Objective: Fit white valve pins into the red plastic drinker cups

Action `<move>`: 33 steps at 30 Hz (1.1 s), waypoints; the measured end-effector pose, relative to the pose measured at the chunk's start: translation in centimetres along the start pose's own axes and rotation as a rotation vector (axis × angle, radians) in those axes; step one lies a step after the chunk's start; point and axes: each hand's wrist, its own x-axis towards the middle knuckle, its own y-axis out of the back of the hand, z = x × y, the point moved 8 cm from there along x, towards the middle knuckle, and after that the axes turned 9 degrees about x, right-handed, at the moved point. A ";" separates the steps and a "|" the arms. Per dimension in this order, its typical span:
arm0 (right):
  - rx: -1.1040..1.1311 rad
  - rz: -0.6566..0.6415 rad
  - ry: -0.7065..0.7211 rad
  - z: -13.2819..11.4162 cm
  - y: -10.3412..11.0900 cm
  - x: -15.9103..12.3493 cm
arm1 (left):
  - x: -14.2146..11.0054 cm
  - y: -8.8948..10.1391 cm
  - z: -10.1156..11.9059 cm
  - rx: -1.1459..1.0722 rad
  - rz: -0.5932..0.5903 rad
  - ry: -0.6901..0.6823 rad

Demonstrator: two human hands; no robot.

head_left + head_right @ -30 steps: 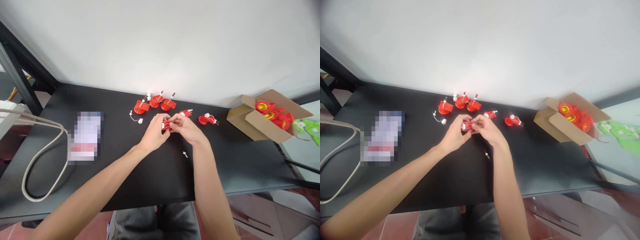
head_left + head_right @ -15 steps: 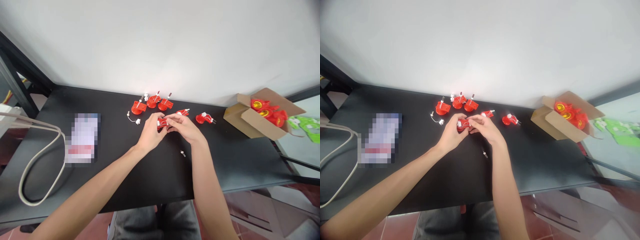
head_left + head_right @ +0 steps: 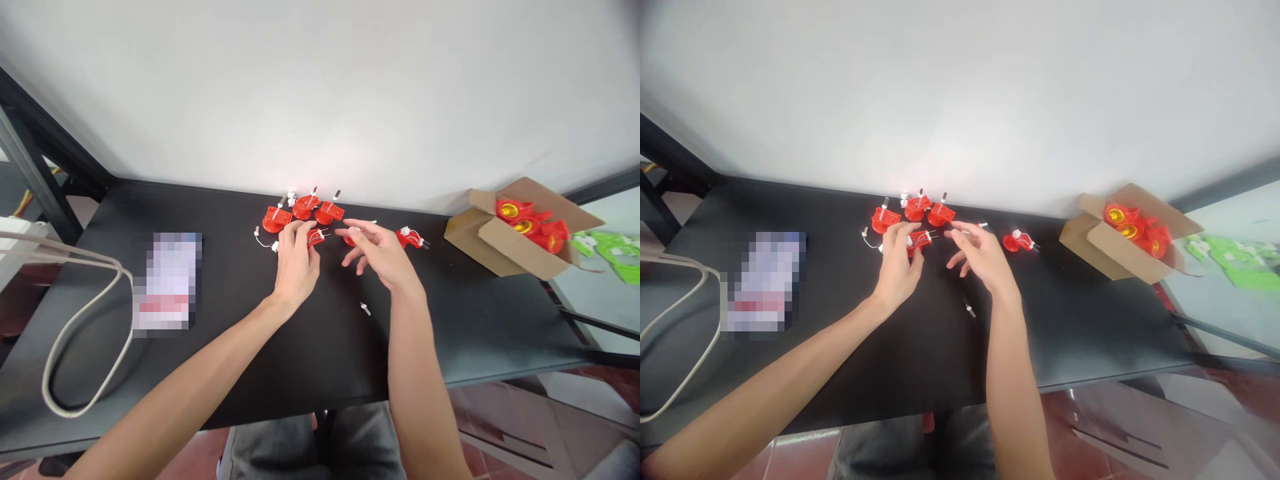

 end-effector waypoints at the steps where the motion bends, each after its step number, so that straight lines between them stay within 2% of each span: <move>1: -0.006 0.044 0.061 -0.6 0.6 0.0 | 0.0 0.1 0.0 0.001 0.010 0.004; 4: 0.002 0.284 0.325 -2.3 3.8 0.0 | 0.0 0.3 -0.2 0.021 0.039 0.021; 6: 0.011 0.459 0.460 -2.7 6.1 -0.3 | 0.1 0.4 -0.4 0.049 0.061 0.033; 7: 0.005 0.511 0.484 -2.5 6.9 -0.2 | 0.1 0.4 -0.5 0.064 0.072 0.036; 9: -0.033 0.532 0.457 -1.5 7.7 0.2 | 0.1 0.5 -0.5 0.091 0.093 0.037; 15: -0.116 0.272 0.207 1.9 5.9 1.8 | 0.1 1.1 0.1 0.118 0.133 0.015; 19: -0.068 0.187 0.152 2.5 4.7 1.7 | -0.1 1.5 1.5 0.073 0.145 -0.094; 21: -0.058 0.164 0.152 2.4 4.3 1.3 | -0.3 1.3 2.3 0.034 0.108 -0.153; 26: -0.133 -0.014 0.102 2.1 1.8 0.1 | -1.0 -0.2 3.5 -0.048 -0.065 -0.254; 30: -0.105 -0.156 0.061 1.9 -0.7 -0.6 | -1.3 -1.4 3.6 -0.102 -0.218 -0.258; 33: -0.073 -0.194 0.034 2.0 -1.3 -0.6 | -1.3 -1.8 3.2 -0.120 -0.255 -0.239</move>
